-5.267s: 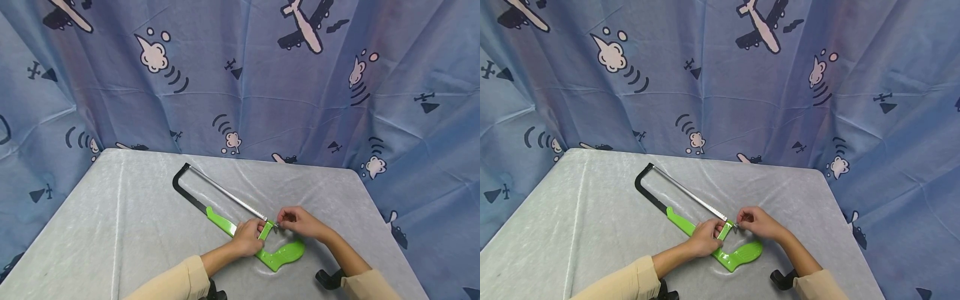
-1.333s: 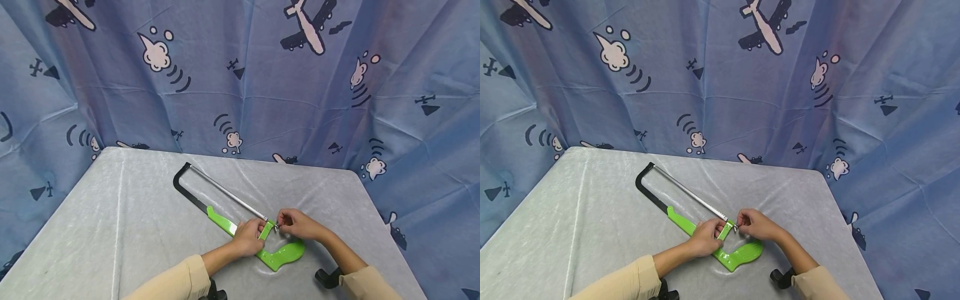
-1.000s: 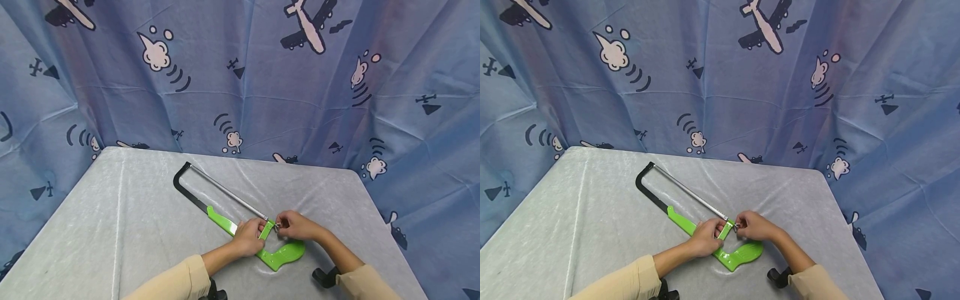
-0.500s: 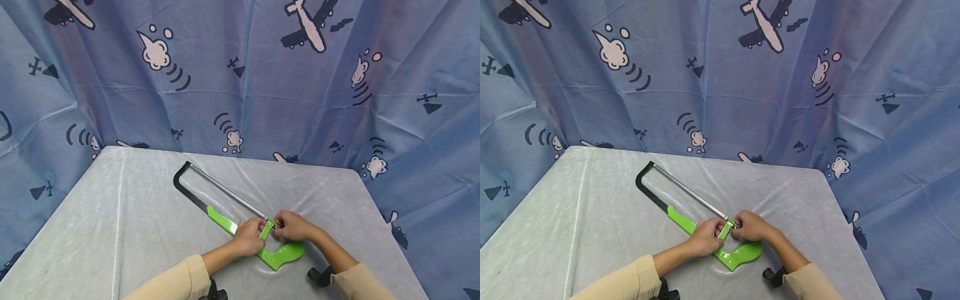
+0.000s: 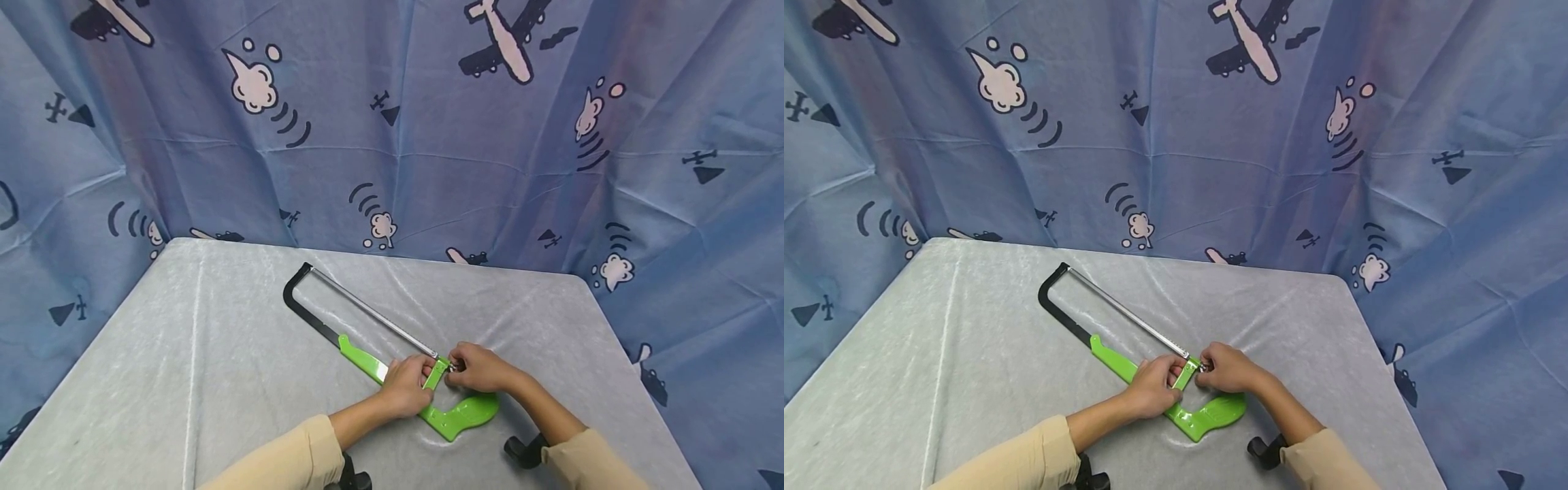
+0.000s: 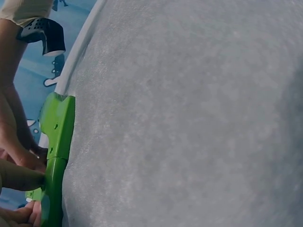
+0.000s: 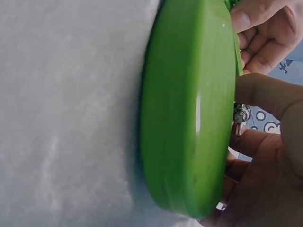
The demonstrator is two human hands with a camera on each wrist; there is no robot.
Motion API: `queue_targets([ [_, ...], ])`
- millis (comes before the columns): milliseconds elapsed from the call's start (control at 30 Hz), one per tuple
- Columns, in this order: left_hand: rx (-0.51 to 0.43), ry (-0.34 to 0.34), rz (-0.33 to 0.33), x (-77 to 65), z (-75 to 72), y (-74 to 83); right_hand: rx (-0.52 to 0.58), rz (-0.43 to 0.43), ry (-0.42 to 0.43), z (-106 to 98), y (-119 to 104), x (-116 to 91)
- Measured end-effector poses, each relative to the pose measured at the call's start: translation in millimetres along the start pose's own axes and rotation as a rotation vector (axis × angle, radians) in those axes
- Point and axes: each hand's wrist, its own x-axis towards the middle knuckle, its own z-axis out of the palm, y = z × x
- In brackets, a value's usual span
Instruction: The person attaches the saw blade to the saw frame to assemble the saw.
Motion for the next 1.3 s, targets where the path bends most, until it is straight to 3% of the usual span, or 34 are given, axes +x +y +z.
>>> queue_targets([
  [333,-0.005,0.002,0.008,-1.3,-2.2,2.0,0.032,0.001,-0.027,-3.4,-1.1,0.3],
  [867,-0.012,0.003,0.011,-1.3,-1.8,2.1,0.327,-0.026,-0.081,-12.4,10.5,-1.9],
  [1300,0.002,0.011,0.015,-1.4,-2.4,2.8,0.346,-0.037,-0.076,-12.4,14.5,-2.5],
])
